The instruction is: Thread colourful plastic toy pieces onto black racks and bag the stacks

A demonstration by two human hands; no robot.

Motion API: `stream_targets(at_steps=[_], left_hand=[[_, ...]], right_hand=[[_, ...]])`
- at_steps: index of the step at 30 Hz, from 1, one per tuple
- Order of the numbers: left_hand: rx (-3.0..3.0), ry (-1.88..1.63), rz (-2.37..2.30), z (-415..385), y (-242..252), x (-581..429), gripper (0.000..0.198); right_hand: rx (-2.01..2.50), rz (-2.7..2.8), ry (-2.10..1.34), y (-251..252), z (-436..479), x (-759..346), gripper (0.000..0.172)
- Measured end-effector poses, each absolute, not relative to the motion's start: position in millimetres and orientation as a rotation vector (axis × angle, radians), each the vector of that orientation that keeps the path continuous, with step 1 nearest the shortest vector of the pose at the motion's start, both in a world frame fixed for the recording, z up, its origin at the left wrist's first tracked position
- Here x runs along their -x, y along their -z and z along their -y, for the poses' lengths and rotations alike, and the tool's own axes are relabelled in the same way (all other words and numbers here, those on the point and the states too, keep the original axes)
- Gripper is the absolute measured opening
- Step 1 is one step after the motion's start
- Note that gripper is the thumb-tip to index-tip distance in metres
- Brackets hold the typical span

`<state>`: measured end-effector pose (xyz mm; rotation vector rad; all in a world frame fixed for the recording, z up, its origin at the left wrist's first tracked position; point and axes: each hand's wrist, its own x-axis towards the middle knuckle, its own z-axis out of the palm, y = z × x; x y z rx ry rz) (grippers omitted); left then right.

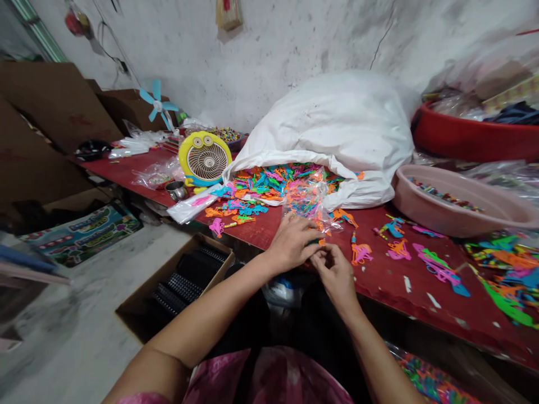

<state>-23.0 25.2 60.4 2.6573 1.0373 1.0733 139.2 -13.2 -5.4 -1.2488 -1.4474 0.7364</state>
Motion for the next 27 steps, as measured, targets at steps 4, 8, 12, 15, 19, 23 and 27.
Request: stream_targets(at_steps=[4,8,12,15,19,23,27], left_hand=[[-2.700,-1.025,-1.030,-31.7,-59.7,23.4,0.021],[-2.763,-0.963,-1.029,-40.8,-56.9,24.7,0.021],[-2.736,-0.996,-1.007,-49.6,-48.1,26.9,0.021],[-2.706,-1.053,-0.987,-53.1,-41.4,29.0,0.020],[-2.702,-1.084,-0.967,-51.2,-40.6,31.6,0.026],[-2.697,-1.093,-0.952,-43.0,-49.9,30.9,0.046],[-2.756,-1.154,-1.087,-37.3,-55.8,24.3,0.056]], right_hand=[[1.249,1.450,-0.782,18.8,7.2,-144.7,0.033],[1.277,1.571,-0.554,23.1,-4.2,-146.2,0.023],[1.278,1.598,-0.481,29.2,-11.3,-137.7,0.020],[1.290,1.523,-0.547,38.9,-12.4,-131.4,0.022],[1.300,1.462,-0.664,43.1,-11.1,-133.6,0.026],[1.309,1.406,-0.528,22.5,-9.0,-147.8,0.033],[1.262,1.546,-0.267,-10.4,-14.4,-160.9,0.046]])
